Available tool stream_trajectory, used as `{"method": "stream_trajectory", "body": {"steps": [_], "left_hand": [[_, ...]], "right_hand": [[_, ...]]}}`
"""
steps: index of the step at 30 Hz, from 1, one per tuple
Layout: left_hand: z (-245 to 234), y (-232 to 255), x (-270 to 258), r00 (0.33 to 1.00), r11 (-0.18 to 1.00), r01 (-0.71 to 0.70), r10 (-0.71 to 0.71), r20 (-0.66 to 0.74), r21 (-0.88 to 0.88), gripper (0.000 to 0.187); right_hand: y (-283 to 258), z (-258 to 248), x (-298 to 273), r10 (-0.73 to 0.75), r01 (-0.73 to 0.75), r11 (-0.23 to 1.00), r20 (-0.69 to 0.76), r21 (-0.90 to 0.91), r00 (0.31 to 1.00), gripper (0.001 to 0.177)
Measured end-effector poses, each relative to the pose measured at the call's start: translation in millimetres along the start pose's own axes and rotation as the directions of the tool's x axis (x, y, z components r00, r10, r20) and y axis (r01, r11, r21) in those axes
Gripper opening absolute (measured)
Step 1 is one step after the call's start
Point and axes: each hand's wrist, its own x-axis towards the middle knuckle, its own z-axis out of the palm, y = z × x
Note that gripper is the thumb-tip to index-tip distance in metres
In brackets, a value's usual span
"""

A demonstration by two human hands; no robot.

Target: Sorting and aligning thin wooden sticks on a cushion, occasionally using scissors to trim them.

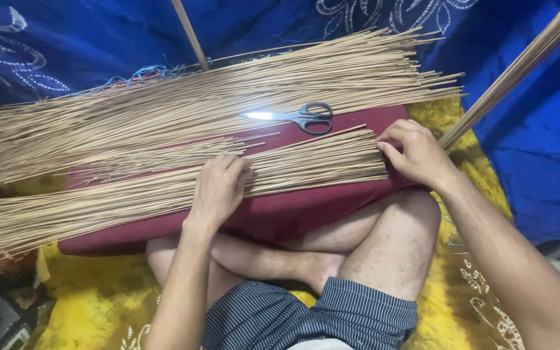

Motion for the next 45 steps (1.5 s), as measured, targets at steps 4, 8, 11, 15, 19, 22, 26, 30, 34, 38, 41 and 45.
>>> {"method": "stream_trajectory", "body": {"steps": [4,8,11,15,19,22,26,30,34,38,41,45], "left_hand": [[-12,2,3,1.0,1.0,0.002,-0.003,-0.022,-0.027,0.02],[-22,9,5,0.999,1.0,-0.019,0.019,-0.046,0.001,0.021],[-26,15,7,0.999,0.999,-0.04,0.04,-0.036,0.017,0.022],[-29,23,5,0.999,0.999,0.028,-0.028,0.031,-0.017,0.02],[-32,21,5,0.992,0.998,0.059,-0.059,0.111,0.009,0.025],[-38,25,9,0.983,0.997,0.08,-0.078,0.168,-0.005,0.027],[-45,29,13,0.976,0.993,0.108,-0.096,0.197,-0.048,0.026],[-49,27,16,0.954,0.984,0.165,-0.14,0.263,-0.074,0.021],[-44,23,17,0.947,0.98,0.171,-0.135,0.29,-0.103,0.018],[-46,25,18,0.917,0.957,0.247,-0.181,0.356,-0.15,0.019],[-52,29,18,0.891,0.948,0.275,-0.19,0.412,-0.158,0.021],[-56,33,18,0.895,0.959,0.25,-0.176,0.409,-0.134,0.022]], "right_hand": [[-11,-8,-10,0.156,-0.159,0.966,0.031,0.202,0.987,0.014],[-13,0,-13,0.385,-0.323,0.64,0.073,0.697,0.92,0.019],[-12,19,-15,0.515,-0.269,0.397,0.029,0.878,0.856,0.023],[-13,41,-20,0.679,-0.112,0.121,0.0,0.986,0.734,0.026],[-22,54,-18,0.739,-0.049,0.079,-0.025,0.996,0.673,0.032],[-30,54,-15,0.74,-0.011,0.102,-0.069,0.995,0.669,0.041],[-26,56,-15,0.751,0.002,0.112,-0.086,0.994,0.654,0.039],[-17,56,-16,0.766,0.019,0.094,-0.085,0.995,0.637,0.035],[-12,56,-20,0.768,0.03,0.073,-0.075,0.997,0.637,0.034],[-6,55,-22,0.769,0.024,0.077,-0.075,0.997,0.634,0.034],[-7,50,-23,0.761,0.028,0.096,-0.091,0.995,0.642,0.033],[-4,46,-28,0.714,0.019,0.159,-0.128,0.987,0.689,0.026]]}}
